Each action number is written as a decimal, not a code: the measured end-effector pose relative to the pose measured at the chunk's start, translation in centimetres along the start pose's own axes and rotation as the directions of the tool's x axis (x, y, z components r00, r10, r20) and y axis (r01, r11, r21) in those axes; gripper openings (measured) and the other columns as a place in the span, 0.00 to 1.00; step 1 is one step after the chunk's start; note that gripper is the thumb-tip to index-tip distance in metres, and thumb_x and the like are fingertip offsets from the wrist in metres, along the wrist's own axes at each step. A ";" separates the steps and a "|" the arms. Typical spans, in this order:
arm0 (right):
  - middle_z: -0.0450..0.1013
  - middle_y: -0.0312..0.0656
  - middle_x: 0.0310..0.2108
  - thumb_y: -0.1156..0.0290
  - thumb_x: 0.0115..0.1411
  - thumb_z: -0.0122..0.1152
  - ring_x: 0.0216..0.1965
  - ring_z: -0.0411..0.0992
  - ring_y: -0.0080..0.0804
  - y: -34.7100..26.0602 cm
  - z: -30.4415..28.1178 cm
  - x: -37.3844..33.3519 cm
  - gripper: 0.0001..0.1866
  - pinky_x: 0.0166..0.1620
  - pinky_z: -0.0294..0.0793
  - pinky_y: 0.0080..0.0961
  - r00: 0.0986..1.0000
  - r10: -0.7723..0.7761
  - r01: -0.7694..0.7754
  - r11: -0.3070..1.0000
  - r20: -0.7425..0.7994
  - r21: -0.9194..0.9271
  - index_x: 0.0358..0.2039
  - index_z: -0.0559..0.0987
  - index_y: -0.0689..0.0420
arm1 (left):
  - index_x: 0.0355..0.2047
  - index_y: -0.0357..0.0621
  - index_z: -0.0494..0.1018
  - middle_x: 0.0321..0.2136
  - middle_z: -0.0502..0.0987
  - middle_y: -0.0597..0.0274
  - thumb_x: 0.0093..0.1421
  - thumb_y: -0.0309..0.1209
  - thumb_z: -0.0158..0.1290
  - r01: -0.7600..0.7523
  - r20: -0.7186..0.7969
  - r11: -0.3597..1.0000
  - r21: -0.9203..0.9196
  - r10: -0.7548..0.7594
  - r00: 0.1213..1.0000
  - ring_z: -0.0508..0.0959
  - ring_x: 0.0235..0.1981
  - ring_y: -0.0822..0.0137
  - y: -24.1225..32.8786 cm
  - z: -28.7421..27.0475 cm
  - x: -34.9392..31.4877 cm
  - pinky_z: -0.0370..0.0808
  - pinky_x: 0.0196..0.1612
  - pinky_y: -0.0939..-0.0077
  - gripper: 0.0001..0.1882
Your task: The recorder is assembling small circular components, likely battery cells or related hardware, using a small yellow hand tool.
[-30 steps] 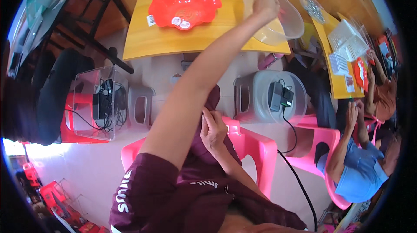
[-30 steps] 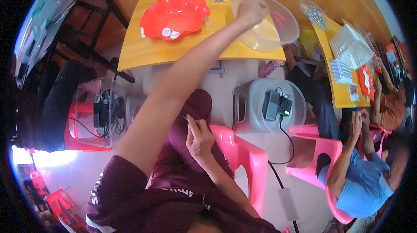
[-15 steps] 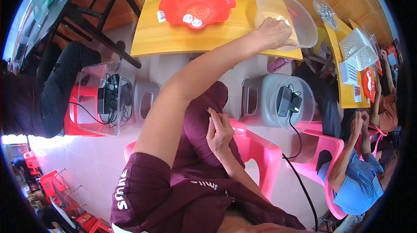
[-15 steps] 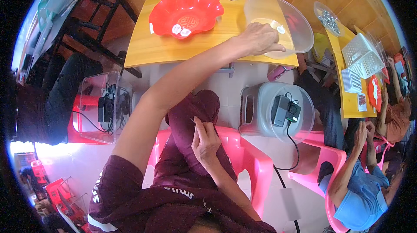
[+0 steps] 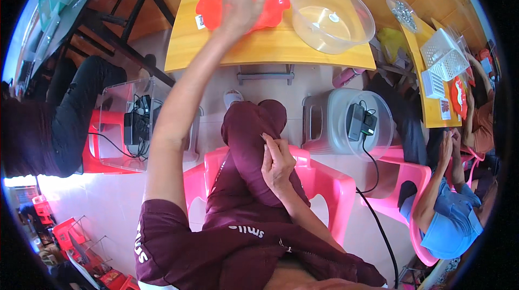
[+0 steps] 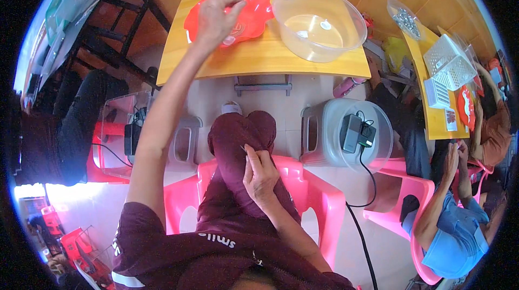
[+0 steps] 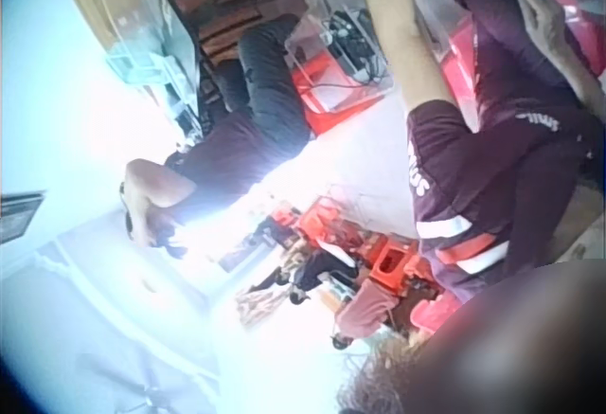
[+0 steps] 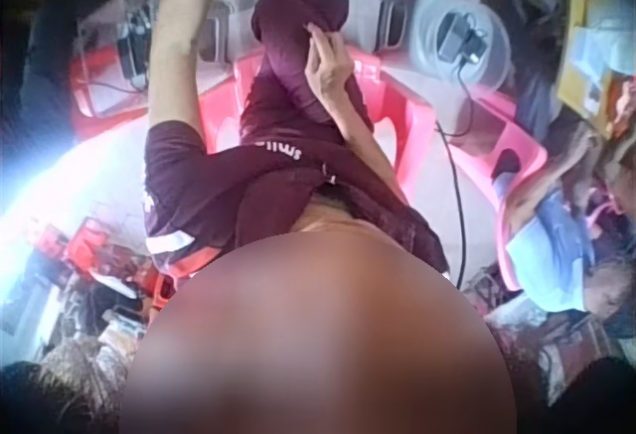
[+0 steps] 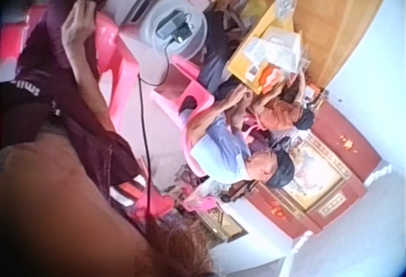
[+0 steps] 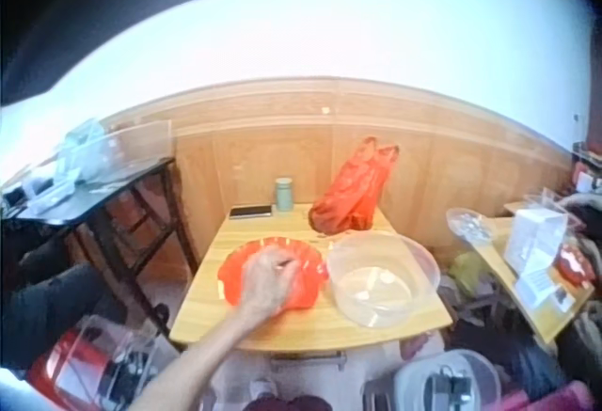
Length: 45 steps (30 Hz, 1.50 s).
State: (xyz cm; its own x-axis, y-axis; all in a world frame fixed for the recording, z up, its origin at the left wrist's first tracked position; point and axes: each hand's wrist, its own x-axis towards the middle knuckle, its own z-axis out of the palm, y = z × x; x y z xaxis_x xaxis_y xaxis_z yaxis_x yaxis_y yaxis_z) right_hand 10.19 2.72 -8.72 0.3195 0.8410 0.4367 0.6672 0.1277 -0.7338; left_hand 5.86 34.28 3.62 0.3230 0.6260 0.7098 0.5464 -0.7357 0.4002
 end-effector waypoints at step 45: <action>0.65 0.33 0.30 0.79 0.43 0.70 0.33 0.65 0.21 -5.1 -9.5 1.4 0.22 0.37 0.66 0.15 0.982 0.067 -0.003 0.941 -0.175 0.339 0.43 0.79 0.60 | 0.43 0.38 0.72 0.38 0.76 0.60 0.61 0.26 0.50 0.435 0.654 -0.606 -0.666 -0.193 0.731 0.76 0.41 0.71 17.9 -6.0 -23.8 0.76 0.43 0.78 0.10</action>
State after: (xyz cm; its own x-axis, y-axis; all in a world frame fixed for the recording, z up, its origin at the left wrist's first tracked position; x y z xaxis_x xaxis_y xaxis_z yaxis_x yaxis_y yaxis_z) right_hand 13.62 -1.77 0.59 0.4761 0.7424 0.4713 0.3987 0.2955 -0.8682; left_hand 3.34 4.71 -2.65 0.6361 0.7691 0.0623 -0.7049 0.5464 0.4523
